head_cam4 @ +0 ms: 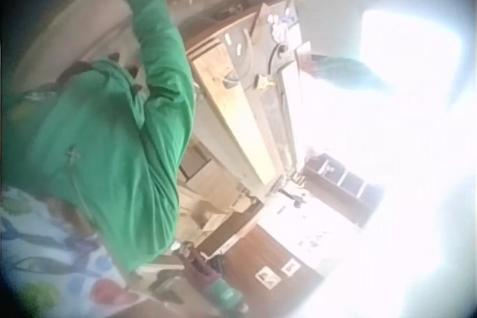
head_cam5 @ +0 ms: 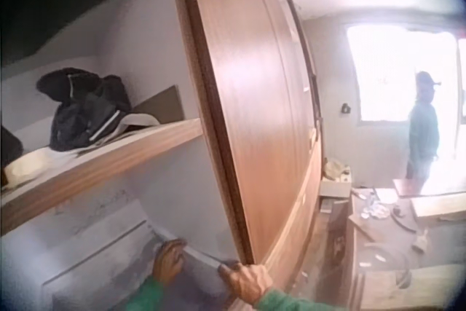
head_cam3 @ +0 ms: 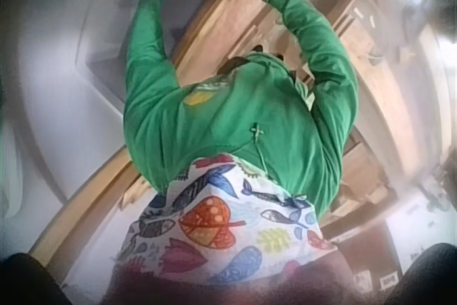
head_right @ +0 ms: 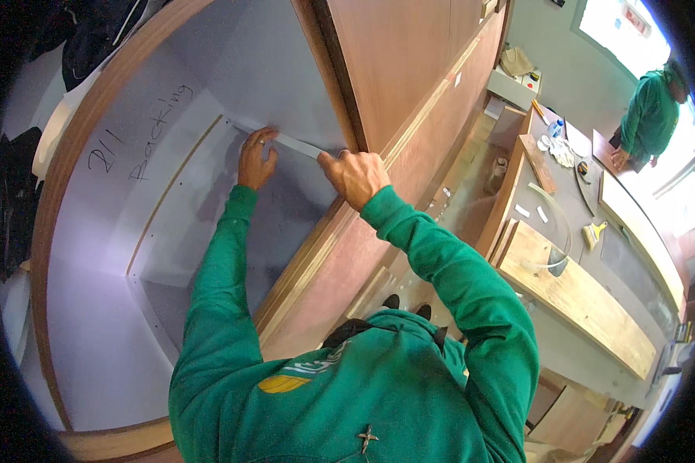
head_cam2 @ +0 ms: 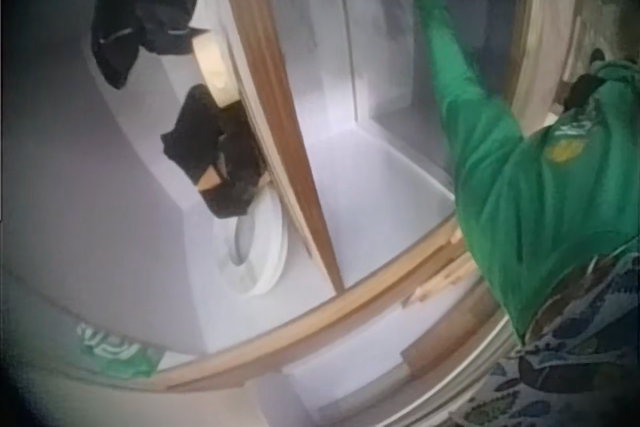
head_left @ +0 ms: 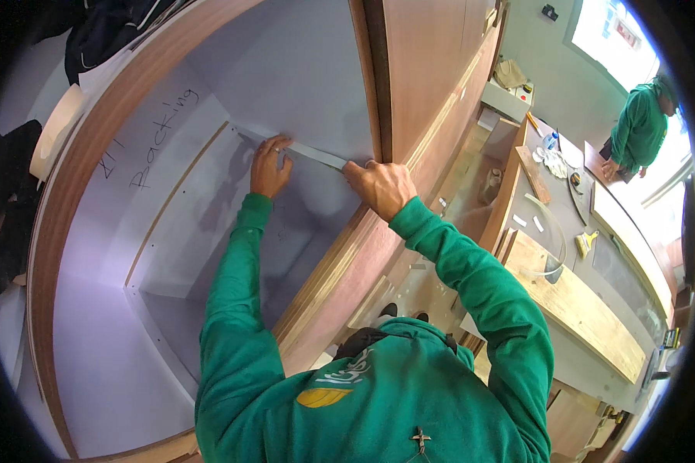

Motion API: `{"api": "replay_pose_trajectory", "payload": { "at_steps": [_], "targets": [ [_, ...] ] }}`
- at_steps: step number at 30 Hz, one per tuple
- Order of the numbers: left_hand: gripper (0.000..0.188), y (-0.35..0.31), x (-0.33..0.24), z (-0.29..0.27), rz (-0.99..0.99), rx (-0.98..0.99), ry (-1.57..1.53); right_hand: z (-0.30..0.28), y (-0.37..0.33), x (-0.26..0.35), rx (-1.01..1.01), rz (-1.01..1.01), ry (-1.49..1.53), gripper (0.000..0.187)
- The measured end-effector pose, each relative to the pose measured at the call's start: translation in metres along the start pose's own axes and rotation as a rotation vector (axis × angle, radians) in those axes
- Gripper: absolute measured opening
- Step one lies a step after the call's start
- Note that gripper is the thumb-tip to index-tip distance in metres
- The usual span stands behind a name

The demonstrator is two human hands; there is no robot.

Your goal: The person applies a long strip of edging material to the interior seams of a wooden cabinet box, pressing it into place by hand and trimming it with scissors and a small scraper tool.

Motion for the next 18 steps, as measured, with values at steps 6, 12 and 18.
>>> {"api": "replay_pose_trajectory", "payload": {
  "at_steps": [6,12,18],
  "targets": [
    [0.029,-0.006,-0.008,0.006,0.043,-0.063,-0.021,-0.002,-0.001,-0.003,-0.022,0.006,-0.017,0.019],
    [0.020,0.003,-0.036,0.011,0.082,-0.162,-0.098,0.005,-0.006,-0.011,-0.050,0.054,0.041,0.013],
    [0.017,0.003,-0.049,0.008,0.115,-0.164,-0.149,0.011,-0.011,-0.013,-0.062,0.084,0.108,0.008]
  ]
}}
Point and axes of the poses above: each hand's wrist, its own y-axis towards the middle knuckle, its own z-axis out of the palm, x = y × z, the point moved 5 cm from there along y, towards the middle knuckle, and after that the axes turned 12 degrees about z, right-handed, at the moved point
